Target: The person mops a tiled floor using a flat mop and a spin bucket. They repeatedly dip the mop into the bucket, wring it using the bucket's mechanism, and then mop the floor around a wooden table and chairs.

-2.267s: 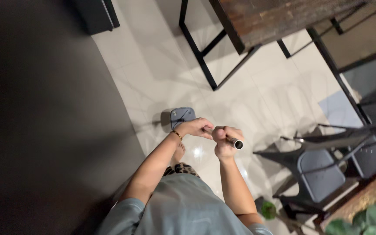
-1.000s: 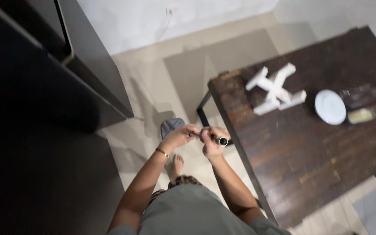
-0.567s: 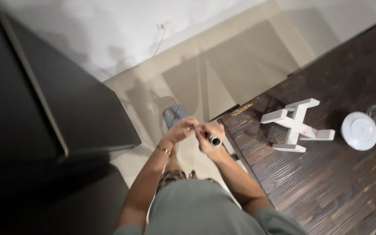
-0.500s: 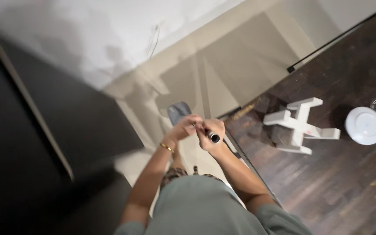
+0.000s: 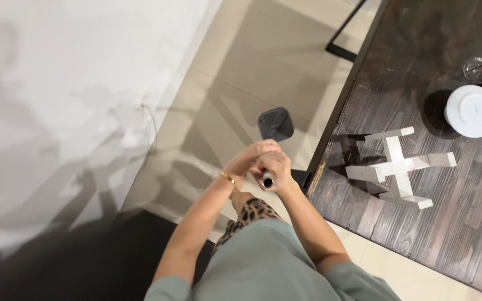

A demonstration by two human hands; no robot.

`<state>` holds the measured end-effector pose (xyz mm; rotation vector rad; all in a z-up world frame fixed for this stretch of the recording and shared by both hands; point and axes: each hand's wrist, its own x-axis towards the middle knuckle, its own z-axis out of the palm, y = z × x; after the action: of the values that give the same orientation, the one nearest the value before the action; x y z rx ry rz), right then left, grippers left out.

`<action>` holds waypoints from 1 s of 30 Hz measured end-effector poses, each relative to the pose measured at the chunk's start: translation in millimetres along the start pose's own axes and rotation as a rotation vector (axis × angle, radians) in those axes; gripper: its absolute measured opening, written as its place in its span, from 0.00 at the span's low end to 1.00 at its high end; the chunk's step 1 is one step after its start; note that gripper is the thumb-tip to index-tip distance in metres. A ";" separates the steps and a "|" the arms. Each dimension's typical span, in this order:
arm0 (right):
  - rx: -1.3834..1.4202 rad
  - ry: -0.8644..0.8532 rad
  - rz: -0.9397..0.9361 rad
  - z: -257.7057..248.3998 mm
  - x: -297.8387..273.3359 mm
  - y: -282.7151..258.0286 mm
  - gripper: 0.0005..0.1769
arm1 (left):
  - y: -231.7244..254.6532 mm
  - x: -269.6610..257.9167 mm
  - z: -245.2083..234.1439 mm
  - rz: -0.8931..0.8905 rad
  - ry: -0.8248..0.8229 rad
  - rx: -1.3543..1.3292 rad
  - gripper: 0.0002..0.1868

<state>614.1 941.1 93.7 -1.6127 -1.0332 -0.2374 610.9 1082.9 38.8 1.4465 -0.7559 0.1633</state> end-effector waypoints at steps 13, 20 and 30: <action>-0.023 0.018 0.129 23.8 110.7 116.9 0.23 | -145.3 87.9 -131.5 -0.198 -0.377 0.097 0.09; -0.088 0.219 0.648 33.8 138.2 120.9 0.22 | -221.2 119.6 -165.5 -0.198 -0.758 0.221 0.06; 1.379 1.645 1.080 103.5 91.6 189.8 0.18 | -379.6 106.7 -141.2 0.087 -1.144 0.450 0.04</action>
<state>767.5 1083.0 -13.5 -0.1302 0.9085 -0.0020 946.6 1118.4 -209.2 1.9064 -1.7868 -0.5149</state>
